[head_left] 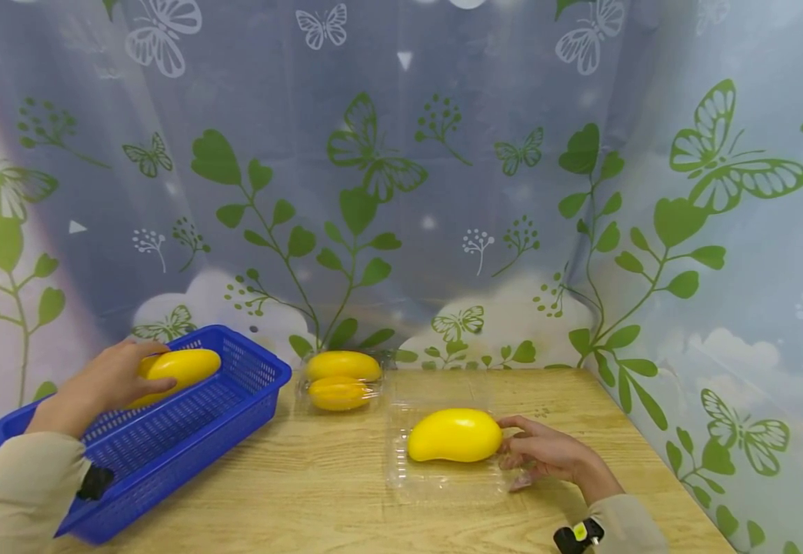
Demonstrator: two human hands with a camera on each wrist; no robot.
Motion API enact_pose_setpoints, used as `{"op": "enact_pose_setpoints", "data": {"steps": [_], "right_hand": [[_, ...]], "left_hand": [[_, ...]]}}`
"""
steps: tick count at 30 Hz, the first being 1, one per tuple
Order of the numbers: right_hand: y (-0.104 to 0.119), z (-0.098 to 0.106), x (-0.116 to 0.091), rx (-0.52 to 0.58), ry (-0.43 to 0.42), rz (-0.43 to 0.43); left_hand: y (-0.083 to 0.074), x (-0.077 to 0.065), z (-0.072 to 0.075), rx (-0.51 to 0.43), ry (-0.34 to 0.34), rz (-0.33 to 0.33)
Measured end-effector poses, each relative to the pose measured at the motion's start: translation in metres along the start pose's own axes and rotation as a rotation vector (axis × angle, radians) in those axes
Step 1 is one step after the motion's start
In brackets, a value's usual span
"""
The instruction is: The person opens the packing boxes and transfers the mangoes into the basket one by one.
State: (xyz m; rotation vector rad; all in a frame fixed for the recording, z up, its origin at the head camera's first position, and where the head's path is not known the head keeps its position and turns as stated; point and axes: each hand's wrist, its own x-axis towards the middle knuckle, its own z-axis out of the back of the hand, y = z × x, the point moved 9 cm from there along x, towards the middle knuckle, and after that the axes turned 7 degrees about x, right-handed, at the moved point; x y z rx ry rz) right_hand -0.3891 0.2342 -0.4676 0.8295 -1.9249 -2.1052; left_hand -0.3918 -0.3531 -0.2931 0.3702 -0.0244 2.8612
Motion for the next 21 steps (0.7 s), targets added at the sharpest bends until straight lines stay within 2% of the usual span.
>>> {"op": "enact_pose_setpoints", "data": {"steps": [12, 21], "right_hand": [[-0.001, 0.001, 0.001, -0.004, -0.011, 0.000], [-0.001, 0.001, 0.001, -0.003, -0.005, 0.005]], "left_hand": [[0.015, 0.008, -0.010, 0.004, 0.001, 0.004], [0.021, 0.013, -0.013, 0.008, 0.020, 0.011]]}}
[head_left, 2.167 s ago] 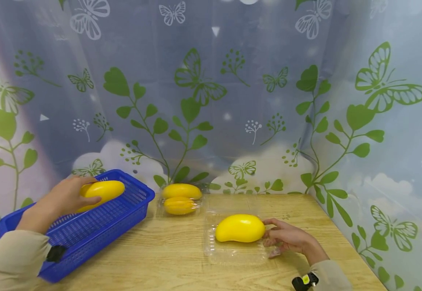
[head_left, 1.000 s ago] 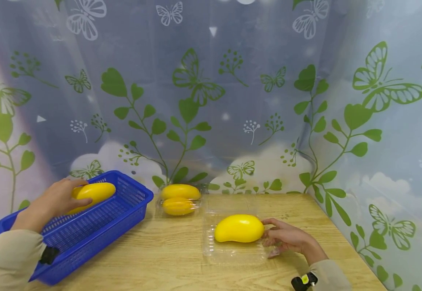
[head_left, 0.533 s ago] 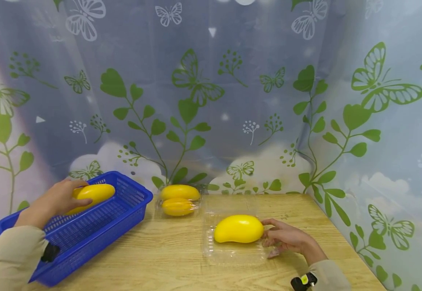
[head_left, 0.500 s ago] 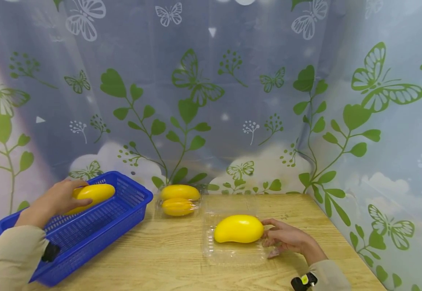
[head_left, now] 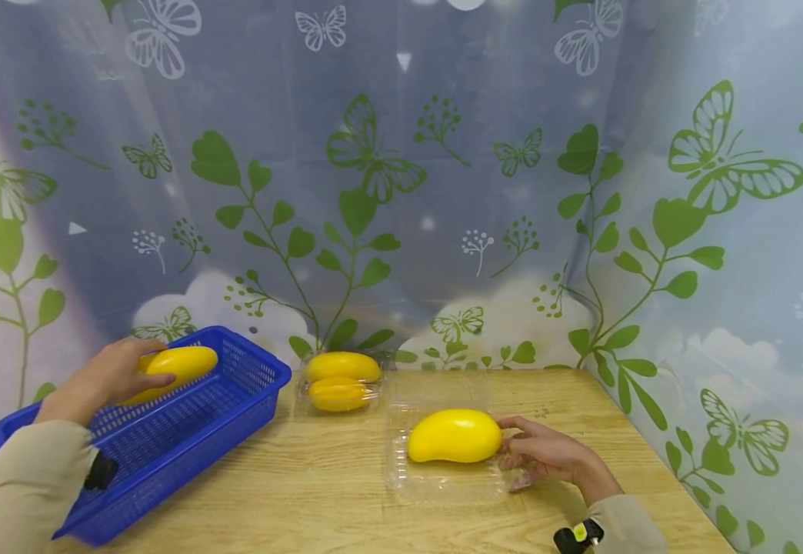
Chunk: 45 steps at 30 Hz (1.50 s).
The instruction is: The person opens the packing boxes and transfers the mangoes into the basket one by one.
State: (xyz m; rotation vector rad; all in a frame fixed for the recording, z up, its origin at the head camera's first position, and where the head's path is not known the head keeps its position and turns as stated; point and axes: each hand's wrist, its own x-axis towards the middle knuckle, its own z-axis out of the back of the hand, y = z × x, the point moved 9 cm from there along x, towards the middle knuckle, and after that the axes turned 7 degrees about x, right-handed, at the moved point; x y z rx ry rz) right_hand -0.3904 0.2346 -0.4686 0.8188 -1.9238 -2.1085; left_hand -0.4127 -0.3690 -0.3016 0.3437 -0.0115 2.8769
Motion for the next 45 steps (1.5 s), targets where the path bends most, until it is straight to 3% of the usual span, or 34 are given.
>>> {"op": "enact_pose_setpoints", "data": {"steps": [19, 45], "right_hand": [[0.001, 0.000, -0.002, -0.003, -0.012, -0.005], [0.000, -0.002, 0.000, 0.026, 0.004, -0.016]], "left_hand": [[0.004, 0.011, -0.002, 0.007, 0.002, 0.010], [0.005, 0.021, -0.016, -0.019, 0.048, 0.028]]}}
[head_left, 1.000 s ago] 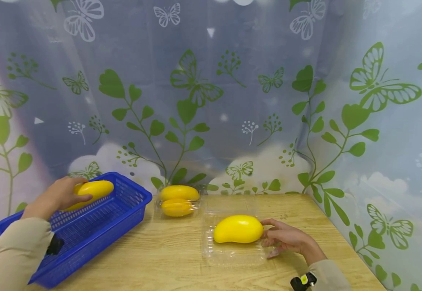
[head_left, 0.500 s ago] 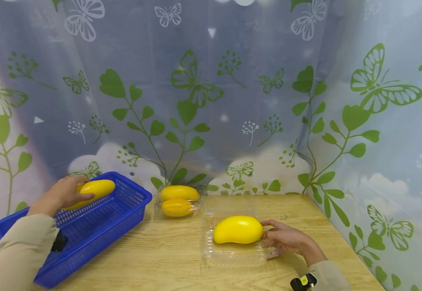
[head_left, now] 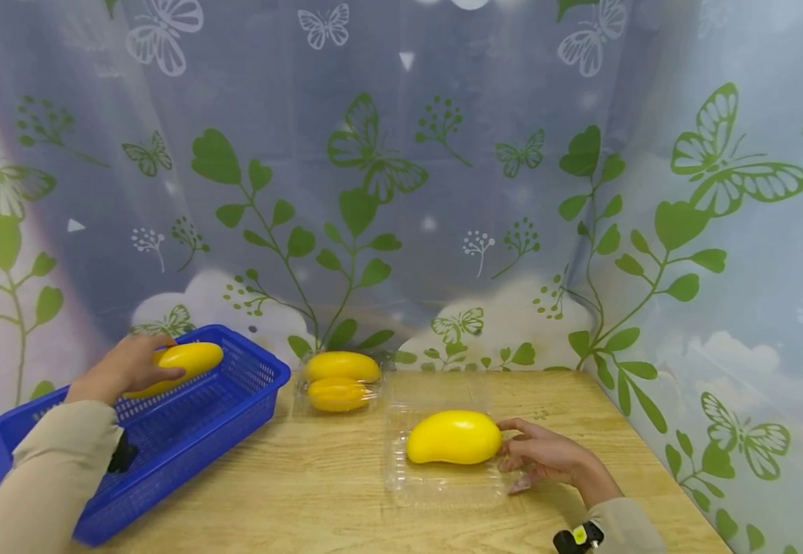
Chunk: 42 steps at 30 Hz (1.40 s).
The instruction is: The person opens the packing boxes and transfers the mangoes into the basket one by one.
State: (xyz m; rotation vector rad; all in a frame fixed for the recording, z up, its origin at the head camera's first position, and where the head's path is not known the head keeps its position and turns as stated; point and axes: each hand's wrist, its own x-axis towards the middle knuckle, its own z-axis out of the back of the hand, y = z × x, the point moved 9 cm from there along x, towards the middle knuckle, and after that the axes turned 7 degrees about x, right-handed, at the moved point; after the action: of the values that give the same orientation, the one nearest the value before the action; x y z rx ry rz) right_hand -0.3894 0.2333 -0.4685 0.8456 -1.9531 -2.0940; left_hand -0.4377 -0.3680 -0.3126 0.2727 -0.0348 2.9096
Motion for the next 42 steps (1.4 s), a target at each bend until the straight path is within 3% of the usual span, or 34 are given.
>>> {"op": "enact_pose_setpoints", "data": {"steps": [14, 34, 42], "right_hand": [[0.001, 0.000, -0.001, -0.021, -0.001, 0.006], [0.001, 0.000, 0.000, -0.009, 0.001, 0.005], [0.000, 0.000, 0.000, -0.012, -0.001, 0.000]], "left_hand": [[0.006, 0.001, -0.010, 0.032, 0.028, 0.028], [0.023, 0.004, -0.025, 0.002, 0.082, 0.082], [0.029, 0.003, -0.030, -0.030, 0.140, 0.142]]}}
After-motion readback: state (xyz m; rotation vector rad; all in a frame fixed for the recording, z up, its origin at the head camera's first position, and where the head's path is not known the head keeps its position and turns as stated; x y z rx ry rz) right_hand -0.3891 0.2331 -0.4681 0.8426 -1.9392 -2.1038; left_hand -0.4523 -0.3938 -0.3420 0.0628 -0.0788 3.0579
